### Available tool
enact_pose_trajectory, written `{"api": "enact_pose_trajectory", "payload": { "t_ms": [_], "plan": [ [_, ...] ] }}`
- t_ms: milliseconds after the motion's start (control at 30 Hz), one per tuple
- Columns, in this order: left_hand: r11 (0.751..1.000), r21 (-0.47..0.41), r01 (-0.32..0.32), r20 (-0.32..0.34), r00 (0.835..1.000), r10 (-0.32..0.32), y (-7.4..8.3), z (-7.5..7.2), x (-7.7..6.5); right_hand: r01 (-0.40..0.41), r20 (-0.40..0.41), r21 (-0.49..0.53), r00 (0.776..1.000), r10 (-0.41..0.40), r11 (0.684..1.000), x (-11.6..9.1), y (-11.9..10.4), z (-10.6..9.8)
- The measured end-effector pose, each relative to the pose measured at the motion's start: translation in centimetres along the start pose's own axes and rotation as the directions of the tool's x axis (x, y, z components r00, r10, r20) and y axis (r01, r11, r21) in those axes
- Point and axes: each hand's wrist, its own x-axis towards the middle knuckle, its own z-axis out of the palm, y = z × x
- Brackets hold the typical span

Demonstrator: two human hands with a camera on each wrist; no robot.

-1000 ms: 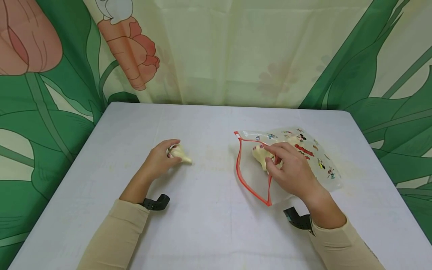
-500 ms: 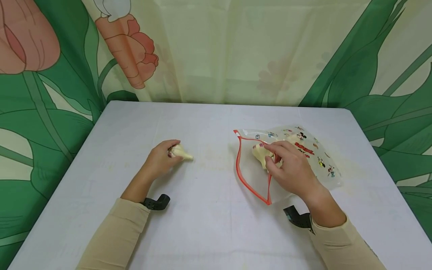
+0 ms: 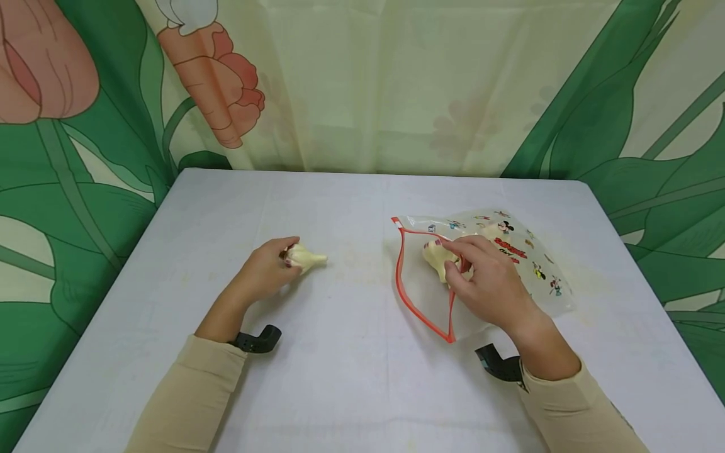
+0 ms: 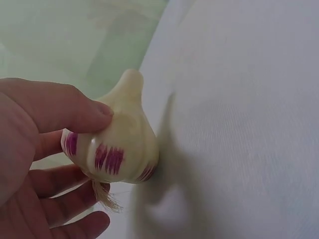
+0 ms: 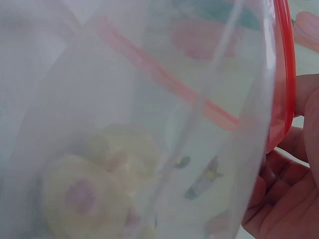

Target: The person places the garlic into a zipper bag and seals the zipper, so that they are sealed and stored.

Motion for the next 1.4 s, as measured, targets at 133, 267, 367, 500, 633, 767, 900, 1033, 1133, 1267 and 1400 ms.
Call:
{"api": "enact_pose_trajectory", "payload": {
  "t_ms": [133,267,367,500,633,767,900,1033,1133,1267,1400],
  "plan": [
    [1.000,-0.009,-0.016,-0.009,1.000,0.016,0.5,0.1,-0.2,0.003,0.000,-0.001,1.000,-0.003,1.000,0.0,0.0,0.0],
    [0.998,-0.020,-0.054,-0.019,0.998,0.054,1.6,0.3,-0.7,-0.001,0.001,-0.001,1.000,0.001,1.000,0.1,0.0,0.0],
    [0.996,-0.028,-0.080,-0.019,0.997,0.079,2.6,0.5,-1.2,-0.007,0.005,-0.001,1.000,0.007,1.000,0.1,0.0,0.0],
    [0.991,-0.040,-0.124,-0.019,0.992,0.123,4.0,0.8,-1.7,-0.011,0.009,-0.002,1.000,0.011,1.000,0.1,-0.1,0.0],
    [0.980,-0.052,-0.191,-0.019,0.982,0.190,5.2,1.2,-2.0,-0.001,-0.002,0.000,1.000,0.001,1.000,0.1,-0.1,0.0],
    [0.969,-0.056,-0.240,-0.025,0.971,0.239,6.1,1.7,-2.1,0.003,-0.008,0.002,1.000,-0.003,1.000,0.1,0.0,0.0],
    [0.950,-0.060,-0.307,-0.041,0.951,0.305,6.8,2.1,-2.1,0.001,-0.005,0.002,1.000,-0.001,1.000,0.0,-0.1,0.0],
    [0.924,-0.065,-0.376,-0.061,0.926,0.372,7.1,2.6,-2.0,-0.002,0.001,0.001,1.000,0.002,1.000,0.1,-0.1,0.0],
    [0.913,-0.059,-0.404,-0.067,0.914,0.400,7.5,3.1,-1.9,-0.005,0.004,0.000,1.000,0.005,1.000,0.1,-0.1,0.0],
    [0.905,-0.052,-0.423,-0.057,0.906,0.420,8.3,3.7,-1.9,-0.006,0.008,-0.001,1.000,0.006,1.000,0.1,-0.1,0.1],
    [0.897,-0.045,-0.440,-0.052,0.898,0.438,9.0,4.2,-1.9,-0.008,0.008,-0.001,1.000,0.008,1.000,0.2,-0.1,0.2]
  ]
}}
